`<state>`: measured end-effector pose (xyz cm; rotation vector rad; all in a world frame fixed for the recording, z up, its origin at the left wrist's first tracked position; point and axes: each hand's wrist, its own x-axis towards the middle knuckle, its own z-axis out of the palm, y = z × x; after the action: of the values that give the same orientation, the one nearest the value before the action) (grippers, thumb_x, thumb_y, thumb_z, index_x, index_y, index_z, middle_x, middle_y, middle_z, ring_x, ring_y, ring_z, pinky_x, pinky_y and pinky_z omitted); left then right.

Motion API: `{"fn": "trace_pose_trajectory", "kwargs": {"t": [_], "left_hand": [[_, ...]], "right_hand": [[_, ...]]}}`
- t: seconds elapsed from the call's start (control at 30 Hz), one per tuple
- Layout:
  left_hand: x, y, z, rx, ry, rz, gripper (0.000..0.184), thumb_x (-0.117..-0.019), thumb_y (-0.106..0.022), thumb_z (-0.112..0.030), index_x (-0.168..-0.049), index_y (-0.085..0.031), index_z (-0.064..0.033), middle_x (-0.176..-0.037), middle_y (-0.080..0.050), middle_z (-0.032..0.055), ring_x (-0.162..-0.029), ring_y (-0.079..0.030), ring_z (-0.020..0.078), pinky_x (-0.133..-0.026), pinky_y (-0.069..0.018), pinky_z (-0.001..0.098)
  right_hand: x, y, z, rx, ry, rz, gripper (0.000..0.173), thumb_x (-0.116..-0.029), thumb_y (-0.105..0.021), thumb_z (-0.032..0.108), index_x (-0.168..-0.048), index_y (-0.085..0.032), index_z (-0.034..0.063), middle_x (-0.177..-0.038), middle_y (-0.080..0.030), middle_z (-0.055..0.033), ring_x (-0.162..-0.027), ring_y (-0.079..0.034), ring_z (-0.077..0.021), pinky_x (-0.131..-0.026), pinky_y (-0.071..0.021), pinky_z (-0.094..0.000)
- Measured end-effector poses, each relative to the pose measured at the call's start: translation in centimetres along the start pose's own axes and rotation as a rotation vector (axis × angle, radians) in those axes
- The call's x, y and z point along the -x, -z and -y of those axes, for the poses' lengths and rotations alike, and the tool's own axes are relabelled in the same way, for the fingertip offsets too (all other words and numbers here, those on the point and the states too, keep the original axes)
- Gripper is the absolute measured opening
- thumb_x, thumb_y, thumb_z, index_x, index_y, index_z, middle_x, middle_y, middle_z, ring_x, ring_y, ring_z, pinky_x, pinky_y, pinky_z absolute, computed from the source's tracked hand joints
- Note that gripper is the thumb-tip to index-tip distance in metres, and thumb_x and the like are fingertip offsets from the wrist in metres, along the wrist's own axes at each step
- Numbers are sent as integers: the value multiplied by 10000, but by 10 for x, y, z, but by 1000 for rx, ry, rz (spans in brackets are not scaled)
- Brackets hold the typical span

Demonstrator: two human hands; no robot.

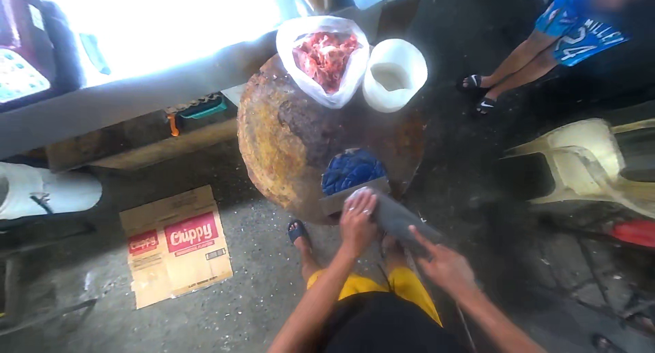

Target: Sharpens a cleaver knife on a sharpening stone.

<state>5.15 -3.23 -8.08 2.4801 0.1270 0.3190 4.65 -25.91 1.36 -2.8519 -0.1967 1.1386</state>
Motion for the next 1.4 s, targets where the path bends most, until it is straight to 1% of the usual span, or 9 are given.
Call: {"fn": "trace_pose_trajectory", "kwargs": {"t": [0.17, 0.33, 0.57, 0.67, 0.8, 1.03, 1.13, 1.27, 1.4], "left_hand": [[-35, -30, -23, 133, -41, 204, 649, -782, -758, -31, -1397, -654, -209, -1503, -569, -73, -1455, -443, 106, -1251, -303, 367], [55, 41, 54, -116, 100, -70, 415, -858, -681, -140, -1267, -744, -161, -1345, -695, 23, -1304, -623, 220, -1150, -452, 455], [-47, -38, -39, 160, -51, 163, 565, -807, -731, -8, -1345, -693, -174, -1476, -598, -32, -1434, -481, 143, -1236, -326, 389], [-11, -19, -2, 68, 0, 126, 574, -835, -732, -78, -1383, -663, -234, -1503, -565, -93, -1444, -457, 107, -1231, -352, 384], [53, 41, 49, -101, 108, -66, 447, -825, -697, -92, -1264, -746, -162, -1349, -692, 17, -1311, -617, 209, -1155, -442, 447], [-50, -49, -37, 161, -104, 90, 525, -808, -736, -39, -1319, -709, -157, -1443, -627, -7, -1411, -509, 158, -1231, -329, 392], [-19, -15, -4, 116, -53, 109, 571, -829, -747, -78, -1384, -659, -174, -1500, -573, -25, -1453, -454, 160, -1245, -324, 409], [50, 36, 55, -49, 97, -67, 448, -860, -710, -111, -1304, -716, -167, -1412, -649, 4, -1370, -559, 196, -1192, -400, 452], [-8, -2, -11, 88, 57, 49, 476, -823, -750, -56, -1293, -720, -122, -1410, -649, 59, -1382, -545, 246, -1212, -356, 474]], "right_hand": [[2, 19, -23, 44, -57, -81, 754, -948, -637, 285, -1594, -303, 487, -1032, -746, -198, -899, -713, -426, -772, -544, -624], [4, -24, 50, 27, 175, 144, 705, -977, -543, 405, -1573, -217, 593, -1036, -723, -153, -908, -704, -377, -758, -559, -581], [-2, 24, -37, 44, -104, -98, 760, -955, -624, 301, -1593, -271, 516, -1064, -744, -190, -919, -712, -423, -774, -544, -627], [0, 12, -8, 51, 37, -21, 743, -956, -608, 286, -1600, -291, 478, -1040, -743, -197, -908, -710, -425, -766, -538, -626], [3, -27, 46, 24, 193, 131, 695, -983, -527, 390, -1582, -224, 572, -1027, -721, -163, -898, -703, -379, -759, -555, -576], [-1, 28, -36, 30, -113, -123, 734, -940, -642, 287, -1582, -343, 479, -1088, -742, -211, -948, -709, -454, -789, -533, -649], [1, 17, -3, 54, 18, -14, 715, -960, -598, 307, -1596, -315, 469, -1094, -737, -199, -951, -708, -427, -795, -536, -622], [-2, -15, 48, 14, 188, 136, 676, -981, -530, 376, -1570, -264, 575, -1082, -721, -150, -933, -703, -367, -771, -549, -577], [-2, 9, -10, -10, -22, -23, 675, -963, -606, 339, -1548, -348, 557, -1126, -743, -171, -988, -708, -424, -799, -533, -644]]}}
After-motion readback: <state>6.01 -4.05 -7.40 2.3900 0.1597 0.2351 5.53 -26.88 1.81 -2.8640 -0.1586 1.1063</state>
